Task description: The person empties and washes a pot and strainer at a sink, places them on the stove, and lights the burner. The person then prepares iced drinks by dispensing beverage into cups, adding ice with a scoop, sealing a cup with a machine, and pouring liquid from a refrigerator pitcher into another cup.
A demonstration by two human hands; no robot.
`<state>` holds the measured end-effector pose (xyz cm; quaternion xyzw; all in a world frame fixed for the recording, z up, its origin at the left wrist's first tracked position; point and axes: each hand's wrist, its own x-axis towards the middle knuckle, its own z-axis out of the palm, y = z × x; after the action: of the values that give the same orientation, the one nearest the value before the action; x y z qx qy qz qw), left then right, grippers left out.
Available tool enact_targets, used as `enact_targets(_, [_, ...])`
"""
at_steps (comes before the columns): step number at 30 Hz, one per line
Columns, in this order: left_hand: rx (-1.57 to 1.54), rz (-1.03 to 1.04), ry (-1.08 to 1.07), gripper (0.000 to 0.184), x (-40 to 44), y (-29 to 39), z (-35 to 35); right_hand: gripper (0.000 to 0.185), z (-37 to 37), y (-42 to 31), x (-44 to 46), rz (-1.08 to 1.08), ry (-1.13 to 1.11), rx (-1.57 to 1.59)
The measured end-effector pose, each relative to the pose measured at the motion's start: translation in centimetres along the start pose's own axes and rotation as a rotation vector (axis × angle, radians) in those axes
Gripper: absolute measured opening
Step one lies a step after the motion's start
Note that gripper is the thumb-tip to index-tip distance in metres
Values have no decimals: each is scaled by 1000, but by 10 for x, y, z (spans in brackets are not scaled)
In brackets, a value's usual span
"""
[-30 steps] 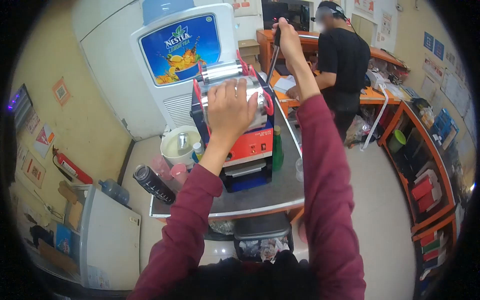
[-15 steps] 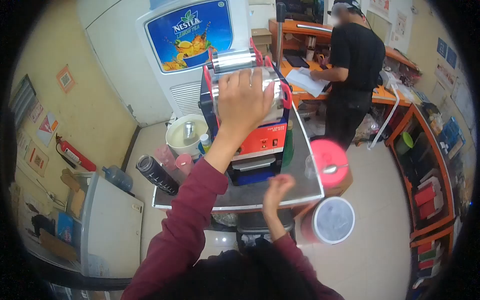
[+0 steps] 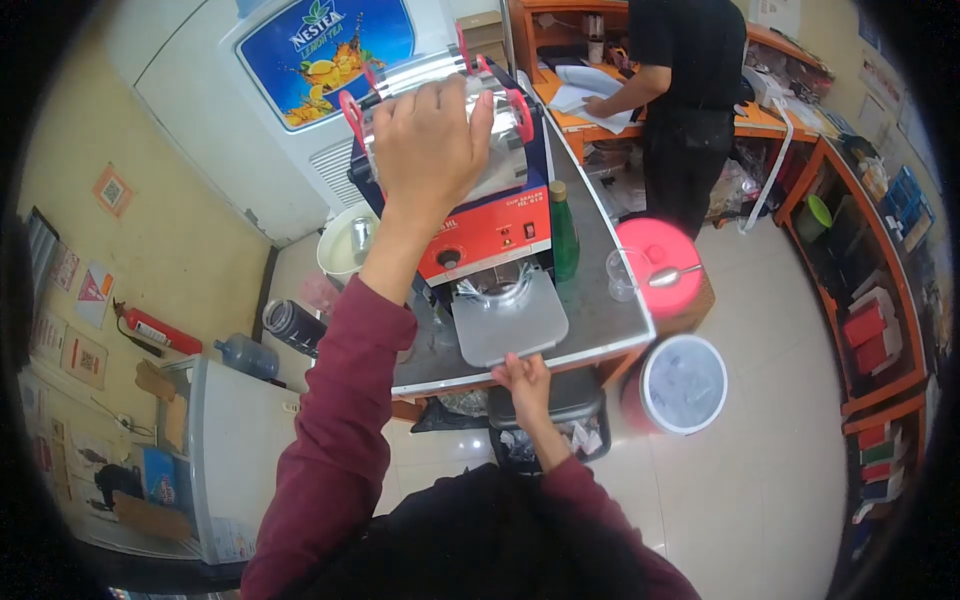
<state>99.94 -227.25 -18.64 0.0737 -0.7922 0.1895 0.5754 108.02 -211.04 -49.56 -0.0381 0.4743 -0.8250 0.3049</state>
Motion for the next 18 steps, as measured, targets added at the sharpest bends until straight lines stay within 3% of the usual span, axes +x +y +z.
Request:
enact_targets(8, [54, 51, 125, 30, -8, 3, 6, 22, -21, -9, -55, 65, -7, -34])
enact_targets(12, [39, 30, 96, 42, -30, 15, -2, 24, -31, 0, -53, -15, -128, -59])
enact_targets(13, [2, -9, -32, 57, -43, 20, -4, 28, -31, 4, -51, -80, -103, -122])
enact_targets(15, [52, 8, -55, 63, -65, 26, -2, 35, -31, 11, -45, -211, -54, -250])
enact_targets(18, [75, 20, -119, 73, -78, 29, -5, 41, -39, 29, -19, -648, 161, -976])
